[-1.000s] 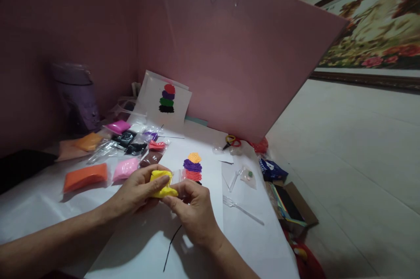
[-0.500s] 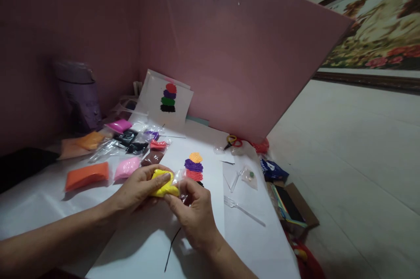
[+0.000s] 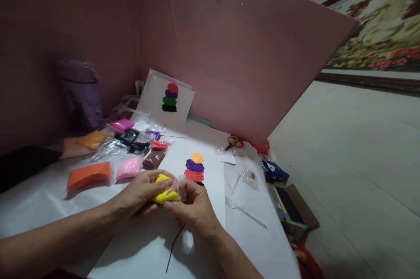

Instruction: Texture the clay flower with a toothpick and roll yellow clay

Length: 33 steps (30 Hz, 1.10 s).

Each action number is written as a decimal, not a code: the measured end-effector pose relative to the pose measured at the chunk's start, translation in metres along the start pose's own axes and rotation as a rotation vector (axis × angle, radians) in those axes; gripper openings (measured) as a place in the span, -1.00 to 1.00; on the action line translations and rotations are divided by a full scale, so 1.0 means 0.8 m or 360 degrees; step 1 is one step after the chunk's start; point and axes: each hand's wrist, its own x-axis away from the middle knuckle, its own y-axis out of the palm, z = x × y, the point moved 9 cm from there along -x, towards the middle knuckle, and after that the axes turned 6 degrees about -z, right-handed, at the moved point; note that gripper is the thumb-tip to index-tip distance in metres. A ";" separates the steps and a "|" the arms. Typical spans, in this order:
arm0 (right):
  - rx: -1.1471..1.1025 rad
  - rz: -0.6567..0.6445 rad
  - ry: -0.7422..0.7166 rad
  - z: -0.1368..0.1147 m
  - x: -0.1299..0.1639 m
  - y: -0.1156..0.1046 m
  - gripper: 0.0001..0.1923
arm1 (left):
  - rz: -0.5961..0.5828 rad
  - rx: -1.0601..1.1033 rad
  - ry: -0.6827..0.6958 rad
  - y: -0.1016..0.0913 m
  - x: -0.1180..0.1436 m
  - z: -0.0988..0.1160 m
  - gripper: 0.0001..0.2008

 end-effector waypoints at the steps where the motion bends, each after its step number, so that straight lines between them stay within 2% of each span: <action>1: 0.0016 -0.0019 0.0039 0.001 0.001 0.002 -0.56 | 0.0005 -0.0003 -0.0025 0.001 0.001 -0.001 -0.46; 5: 0.0100 -0.0061 0.0112 0.002 0.003 0.004 -0.60 | 0.0021 0.0019 -0.0032 0.003 0.004 0.000 -0.47; 8: 0.0154 -0.0037 0.0028 -0.004 0.001 0.001 -0.62 | 0.0010 0.0020 0.0014 0.002 0.002 0.004 -0.48; 13: 0.0081 0.0056 -0.0101 -0.016 0.004 -0.004 -0.62 | 0.0177 -0.0004 0.0043 -0.017 -0.001 0.010 -0.49; 17: -0.0111 0.0069 0.0002 -0.018 0.010 -0.001 -0.61 | 0.0150 0.0005 0.0033 -0.018 -0.001 0.008 -0.48; 21: -0.0283 -0.0068 0.0184 -0.006 0.013 0.010 -0.55 | 0.0104 0.0029 -0.0069 -0.011 0.000 -0.001 -0.57; 26: -0.0198 -0.0206 0.0279 0.009 0.010 0.015 -0.46 | 0.0071 0.0042 -0.0086 -0.005 0.001 -0.003 -0.56; 33: -0.0114 -0.0190 0.0310 0.015 0.007 0.011 -0.47 | 0.0069 -0.0003 -0.0029 -0.004 0.000 0.000 -0.51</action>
